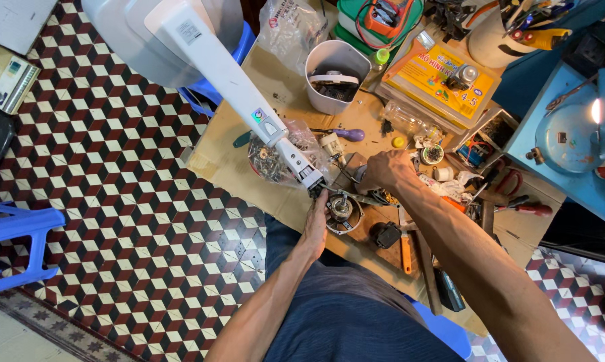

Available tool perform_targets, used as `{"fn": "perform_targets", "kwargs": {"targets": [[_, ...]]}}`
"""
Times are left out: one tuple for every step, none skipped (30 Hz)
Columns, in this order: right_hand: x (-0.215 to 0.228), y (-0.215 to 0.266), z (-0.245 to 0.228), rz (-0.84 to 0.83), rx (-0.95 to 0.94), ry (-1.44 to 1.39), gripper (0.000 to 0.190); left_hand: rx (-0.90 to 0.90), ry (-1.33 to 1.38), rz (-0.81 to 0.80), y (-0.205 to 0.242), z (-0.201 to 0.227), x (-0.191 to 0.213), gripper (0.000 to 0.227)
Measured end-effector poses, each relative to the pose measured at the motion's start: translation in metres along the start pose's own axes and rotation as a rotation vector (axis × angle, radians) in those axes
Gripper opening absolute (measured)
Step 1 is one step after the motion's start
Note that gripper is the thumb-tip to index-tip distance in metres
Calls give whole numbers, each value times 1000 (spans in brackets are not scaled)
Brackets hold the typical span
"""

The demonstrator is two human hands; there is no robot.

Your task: The person disassembles a small electric motor, removes the rotor, and cleans internal components using a cloth and lubricant. They then reassemble the motor parts and tighten screws with a screwdriver.

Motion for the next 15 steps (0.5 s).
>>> {"fn": "perform_targets", "kwargs": {"targets": [[-1, -3, 0, 37, 42, 26, 44, 8, 29, 4, -3, -1, -2, 64], [-5, -5, 4, 40, 39, -25, 48, 19, 59, 8, -3, -3, -5, 65], [-9, -5, 7, 44, 35, -75, 51, 33, 51, 10, -2, -5, -6, 66], [-9, -4, 10, 53, 34, -124, 55, 41, 43, 14, 0, -2, -5, 66], [-5, 0, 16, 93, 18, -178, 67, 49, 35, 18, 2, 1, -5, 67], [-2, 6, 26, 135, 3, -231, 79, 52, 43, 11, 4, 5, -8, 68], [2, 15, 37, 176, -12, -283, 92, 54, 51, 5, 6, 9, -11, 68], [4, 27, 51, 232, -38, -382, 102, 57, 61, -1, 9, 12, -14, 69], [1, 43, 64, 288, -63, -481, 115, 101, 51, 25, 12, 12, -14, 66], [-3, 58, 67, 321, -17, -504, 117, 148, 39, 51, 15, 11, -13, 64], [-8, 73, 69, 354, 28, -527, 121, 194, 27, 78, 19, 10, -12, 62], [-14, 84, 67, 385, 72, -553, 125, 213, 18, 112, 20, 11, -9, 61], [-16, 89, 59, 435, 105, -531, 126, 232, 8, 147, 21, 11, -7, 59], [-19, 92, 49, 483, 133, -511, 127, 254, -4, 177, 23, 8, -5, 58], [-23, 96, 42, 532, 160, -490, 129, 214, 61, 113, 22, 9, -11, 56]]}}
Point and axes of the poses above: each hand's wrist, its own y-axis away from the middle knuckle, its own x-axis out of the back of the hand, z = x × y, the point moved 9 cm from there along -y, towards the middle knuckle, and after that the axes turned 10 degrees about y, right-handed, at the moved point
